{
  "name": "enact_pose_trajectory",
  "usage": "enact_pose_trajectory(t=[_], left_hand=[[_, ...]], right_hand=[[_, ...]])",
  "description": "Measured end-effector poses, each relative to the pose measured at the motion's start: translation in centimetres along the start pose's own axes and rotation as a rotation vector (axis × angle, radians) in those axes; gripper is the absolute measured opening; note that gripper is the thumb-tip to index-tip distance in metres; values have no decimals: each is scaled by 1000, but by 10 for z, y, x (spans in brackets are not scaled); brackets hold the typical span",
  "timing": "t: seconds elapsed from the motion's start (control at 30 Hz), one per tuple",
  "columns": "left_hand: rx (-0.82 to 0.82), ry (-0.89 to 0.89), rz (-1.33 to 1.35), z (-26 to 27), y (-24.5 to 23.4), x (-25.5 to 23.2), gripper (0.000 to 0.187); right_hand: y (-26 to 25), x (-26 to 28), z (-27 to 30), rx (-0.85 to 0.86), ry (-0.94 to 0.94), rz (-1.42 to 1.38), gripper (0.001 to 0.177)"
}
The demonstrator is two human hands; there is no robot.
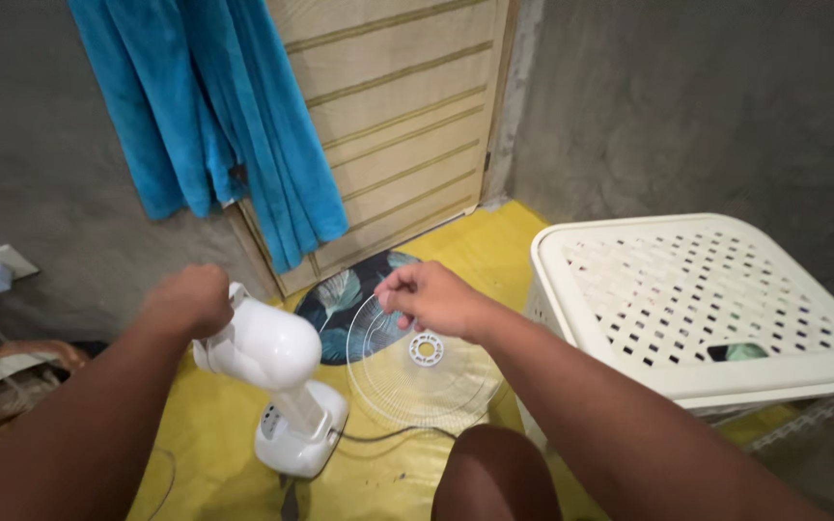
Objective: The person assembles a white pedestal fan by attaching the fan blades to the motor, securing the front grill, and tightening the central nut. The person then attaches the fan head to the stand and places the rear grill on the fan.
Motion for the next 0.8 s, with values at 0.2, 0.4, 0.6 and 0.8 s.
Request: enact_pose_trajectory(t=[0.2,0.4,0.6,0.8], left_hand=[[-21,118,-133,30,-45,-41,26],[-212,211,-293,53,-149,-69,25],[-659,447,-514,88,-267,-133,30],[-1024,745,-507,127,-355,-199,30]], right_hand=[[-24,-8,17,-25,74,75,26],[-49,-10,25,-82,72,99,35],[-69,9,35,-209,-72,254,87],[-99,57,66,-387,-161,309,123]])
Point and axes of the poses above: each hand's wrist, its own z-axis away from the middle knuckle, its own y-axis out of the palm, x = y × z, the point moved 5 cm from there along -z, towards the middle knuckle, and after that the axes turned 6 degrees about y, right-handed, at the moved point
